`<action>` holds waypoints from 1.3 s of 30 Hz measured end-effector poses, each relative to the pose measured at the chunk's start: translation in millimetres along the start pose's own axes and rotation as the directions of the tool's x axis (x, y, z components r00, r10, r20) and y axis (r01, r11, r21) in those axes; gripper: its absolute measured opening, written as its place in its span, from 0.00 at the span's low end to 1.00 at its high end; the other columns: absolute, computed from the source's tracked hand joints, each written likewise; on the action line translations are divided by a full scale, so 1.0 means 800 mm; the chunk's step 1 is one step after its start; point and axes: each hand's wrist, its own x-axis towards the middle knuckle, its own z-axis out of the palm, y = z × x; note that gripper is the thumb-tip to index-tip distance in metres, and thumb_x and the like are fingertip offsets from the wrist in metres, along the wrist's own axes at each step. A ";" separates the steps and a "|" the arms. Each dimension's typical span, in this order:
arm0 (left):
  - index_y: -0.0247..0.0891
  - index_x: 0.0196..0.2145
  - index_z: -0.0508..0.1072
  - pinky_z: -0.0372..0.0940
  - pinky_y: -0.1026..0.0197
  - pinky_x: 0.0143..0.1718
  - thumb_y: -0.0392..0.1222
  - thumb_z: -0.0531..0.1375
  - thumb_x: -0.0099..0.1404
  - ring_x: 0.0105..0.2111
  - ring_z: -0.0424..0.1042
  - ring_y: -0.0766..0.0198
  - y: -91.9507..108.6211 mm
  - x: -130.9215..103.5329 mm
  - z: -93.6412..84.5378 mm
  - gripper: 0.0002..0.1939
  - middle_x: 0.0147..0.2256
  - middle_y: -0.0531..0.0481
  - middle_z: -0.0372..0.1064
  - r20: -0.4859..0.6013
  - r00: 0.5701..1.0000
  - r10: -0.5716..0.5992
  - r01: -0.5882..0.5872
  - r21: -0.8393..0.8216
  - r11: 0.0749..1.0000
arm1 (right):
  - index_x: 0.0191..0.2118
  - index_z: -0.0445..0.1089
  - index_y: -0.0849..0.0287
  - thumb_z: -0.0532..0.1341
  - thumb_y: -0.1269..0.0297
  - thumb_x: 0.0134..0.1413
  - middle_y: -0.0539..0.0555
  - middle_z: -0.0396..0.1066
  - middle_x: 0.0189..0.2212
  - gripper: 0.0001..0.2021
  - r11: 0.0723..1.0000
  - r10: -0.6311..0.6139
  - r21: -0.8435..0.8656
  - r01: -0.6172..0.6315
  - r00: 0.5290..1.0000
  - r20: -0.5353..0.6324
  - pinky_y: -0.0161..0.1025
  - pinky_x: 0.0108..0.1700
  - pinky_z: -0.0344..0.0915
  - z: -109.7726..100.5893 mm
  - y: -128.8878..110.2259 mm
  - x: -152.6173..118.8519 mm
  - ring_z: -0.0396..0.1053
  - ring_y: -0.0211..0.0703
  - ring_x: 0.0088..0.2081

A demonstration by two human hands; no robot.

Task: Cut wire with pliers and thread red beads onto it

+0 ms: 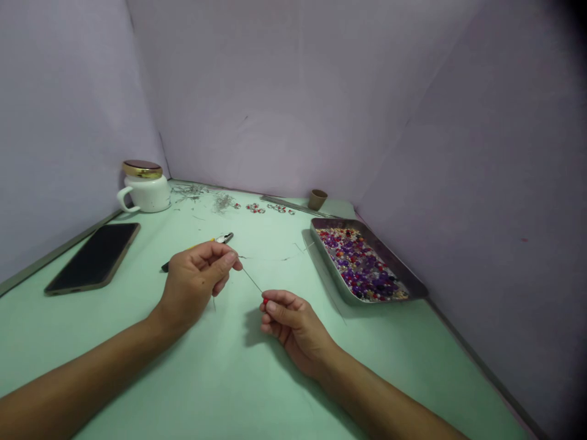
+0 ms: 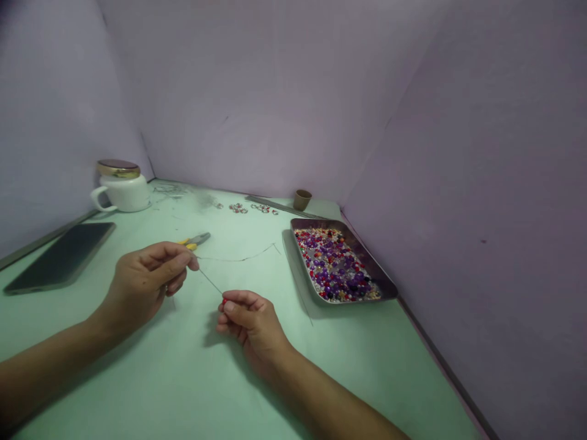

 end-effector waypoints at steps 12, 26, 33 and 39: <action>0.36 0.26 0.70 0.48 0.67 0.16 0.41 0.59 0.56 0.14 0.54 0.75 0.001 0.001 -0.002 0.06 0.24 0.52 0.68 -0.048 0.999 -0.002 0.001 -0.021 1.000 | 0.28 0.70 0.66 0.69 0.70 0.35 0.50 0.70 0.23 0.10 1.000 0.017 0.011 -0.018 0.998 0.058 0.29 0.27 0.66 -0.002 -0.001 0.000 0.66 0.29 0.21; 0.37 0.23 0.66 0.50 0.68 0.13 0.39 0.58 0.53 0.13 0.56 0.76 -0.040 0.046 -0.021 0.05 0.23 0.56 0.66 -0.394 0.918 -0.048 -0.034 -0.199 0.979 | 0.41 0.70 0.58 0.54 0.72 0.51 0.57 0.70 0.38 0.12 0.274 -0.387 -0.726 0.631 0.764 0.517 0.40 0.44 0.62 0.001 0.003 0.001 0.67 0.43 0.40; 0.36 0.22 0.68 0.47 0.67 0.10 0.35 0.59 0.52 0.11 0.56 0.76 -0.031 0.072 -0.053 0.03 0.20 0.57 0.65 -0.442 0.885 0.147 -0.204 -0.085 0.975 | 0.52 0.58 0.72 0.54 0.72 0.51 0.67 0.54 0.55 0.21 -0.318 0.072 -0.413 0.854 0.456 0.887 0.44 0.57 0.49 0.089 0.033 0.033 0.53 0.50 0.56; 0.36 0.21 0.69 0.45 0.63 0.10 0.32 0.60 0.51 0.11 0.55 0.73 0.011 0.083 -0.090 0.04 0.17 0.56 0.64 -0.474 0.763 0.440 -0.462 0.077 0.884 | 0.50 0.59 0.68 0.55 0.73 0.46 0.62 0.58 0.53 0.22 -0.360 -0.022 -0.486 0.796 0.514 0.858 0.37 0.51 0.57 0.096 0.049 0.081 0.57 0.46 0.52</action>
